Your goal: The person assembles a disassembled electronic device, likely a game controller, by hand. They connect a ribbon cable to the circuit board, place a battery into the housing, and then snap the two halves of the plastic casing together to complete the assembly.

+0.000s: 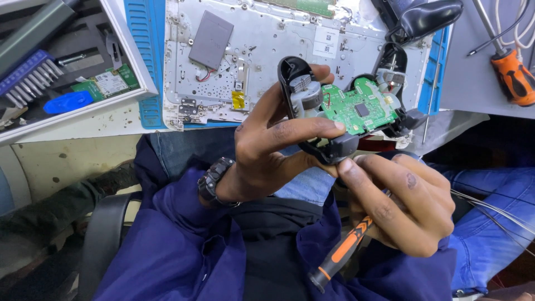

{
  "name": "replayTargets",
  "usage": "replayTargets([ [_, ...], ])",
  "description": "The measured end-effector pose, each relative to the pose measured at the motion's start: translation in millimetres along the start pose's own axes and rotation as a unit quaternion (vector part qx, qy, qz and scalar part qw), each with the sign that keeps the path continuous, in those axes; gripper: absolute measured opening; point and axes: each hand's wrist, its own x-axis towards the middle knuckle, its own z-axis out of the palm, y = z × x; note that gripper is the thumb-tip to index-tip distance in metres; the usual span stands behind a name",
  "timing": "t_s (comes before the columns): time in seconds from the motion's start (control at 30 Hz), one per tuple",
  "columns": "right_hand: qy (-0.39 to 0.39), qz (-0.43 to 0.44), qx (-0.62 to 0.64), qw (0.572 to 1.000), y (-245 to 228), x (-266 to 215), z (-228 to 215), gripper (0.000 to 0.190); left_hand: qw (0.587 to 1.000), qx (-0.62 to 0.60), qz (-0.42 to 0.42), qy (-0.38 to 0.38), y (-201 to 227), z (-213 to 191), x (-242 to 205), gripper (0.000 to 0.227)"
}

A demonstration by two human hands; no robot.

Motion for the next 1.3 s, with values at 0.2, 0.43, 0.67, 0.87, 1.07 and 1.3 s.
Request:
replayTargets([
  [0.2, 0.034, -0.053, 0.035, 0.997, 8, -5, 0, 0.019, 0.999, -0.028, -0.018, -0.015, 0, 4, -2, 0.026],
  [0.43, 0.054, -0.02, 0.004, 0.998, 5, -8, 1, 0.016, 0.998, -0.047, -0.021, -0.021, 0, 1, -1, 0.035],
  [0.67, 0.071, -0.005, 0.003, 0.997, 3, -5, 2, 0.011, 0.998, -0.039, -0.026, -0.03, 1, -3, -2, 0.044],
  [0.87, -0.093, 0.181, 0.028, 0.979, 4, -22, -52, 0.017, 0.998, -0.058, -0.019, -0.031, -6, -1, -3, 0.058],
  [1.07, 0.02, 0.277, 0.37, 0.887, 31, -69, -55, 0.06, 0.996, -0.08, -0.001, -0.028, -13, 1, -2, 0.048],
  [1.3, 0.125, 0.137, 0.121, 0.975, 34, -80, -31, 0.029, 0.997, -0.074, 0.0, -0.02, -17, -5, 2, 0.049],
])
